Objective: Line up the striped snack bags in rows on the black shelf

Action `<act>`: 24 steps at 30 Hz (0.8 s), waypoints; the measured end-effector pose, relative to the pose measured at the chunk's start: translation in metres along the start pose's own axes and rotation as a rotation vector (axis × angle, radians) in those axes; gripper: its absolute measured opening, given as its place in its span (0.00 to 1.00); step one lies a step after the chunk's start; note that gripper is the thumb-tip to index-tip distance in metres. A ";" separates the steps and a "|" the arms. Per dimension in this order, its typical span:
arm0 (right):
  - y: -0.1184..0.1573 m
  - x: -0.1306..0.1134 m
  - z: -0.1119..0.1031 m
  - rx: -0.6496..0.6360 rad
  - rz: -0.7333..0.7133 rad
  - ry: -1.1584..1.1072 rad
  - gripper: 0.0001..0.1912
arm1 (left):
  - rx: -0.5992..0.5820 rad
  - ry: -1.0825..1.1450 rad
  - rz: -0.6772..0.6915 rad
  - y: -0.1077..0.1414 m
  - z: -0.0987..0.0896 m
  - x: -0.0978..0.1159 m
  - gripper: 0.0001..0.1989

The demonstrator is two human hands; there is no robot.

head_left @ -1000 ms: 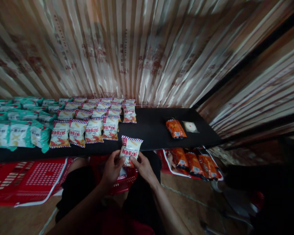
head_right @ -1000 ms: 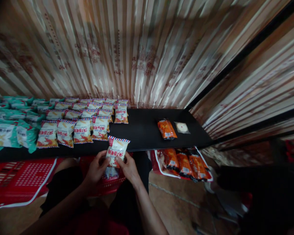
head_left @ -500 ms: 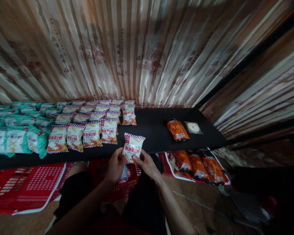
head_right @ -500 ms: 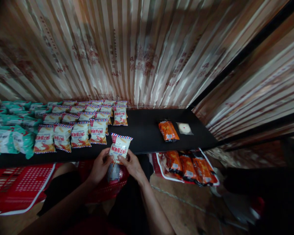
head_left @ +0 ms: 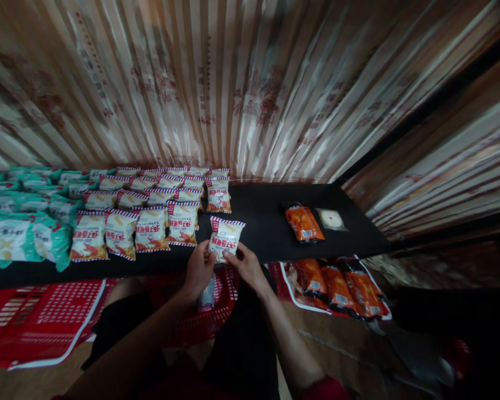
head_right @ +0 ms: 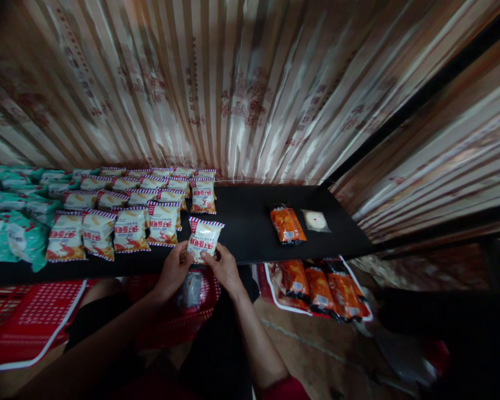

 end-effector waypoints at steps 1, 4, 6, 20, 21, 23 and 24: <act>-0.004 0.002 -0.003 0.019 -0.007 0.024 0.18 | 0.005 -0.014 0.005 -0.003 0.001 0.001 0.15; -0.014 0.007 -0.007 0.044 -0.018 0.062 0.17 | 0.020 -0.103 0.006 -0.011 0.003 0.004 0.16; -0.019 0.008 -0.007 0.043 -0.018 0.055 0.18 | 0.032 -0.188 0.007 -0.016 0.004 0.006 0.16; -0.050 0.019 -0.009 0.073 0.013 0.093 0.17 | 0.164 -0.308 0.135 -0.029 0.007 0.009 0.20; -0.052 0.018 -0.008 0.072 0.010 0.097 0.17 | 0.178 -0.301 0.154 -0.029 0.007 0.010 0.20; -0.056 0.017 -0.007 0.076 0.004 0.102 0.17 | 0.193 -0.302 0.182 -0.028 0.007 0.011 0.21; -0.058 0.016 -0.007 0.082 0.000 0.104 0.17 | 0.197 -0.308 0.190 -0.029 0.007 0.012 0.21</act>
Point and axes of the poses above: each hand's wrist, its own y-axis away from the middle knuckle, its own z-axis out of the palm, x = y × z, the point moved 10 cm from there along -y, towards the middle knuckle, and after that the axes turned 6 degrees about -y, right-handed, at the moved point
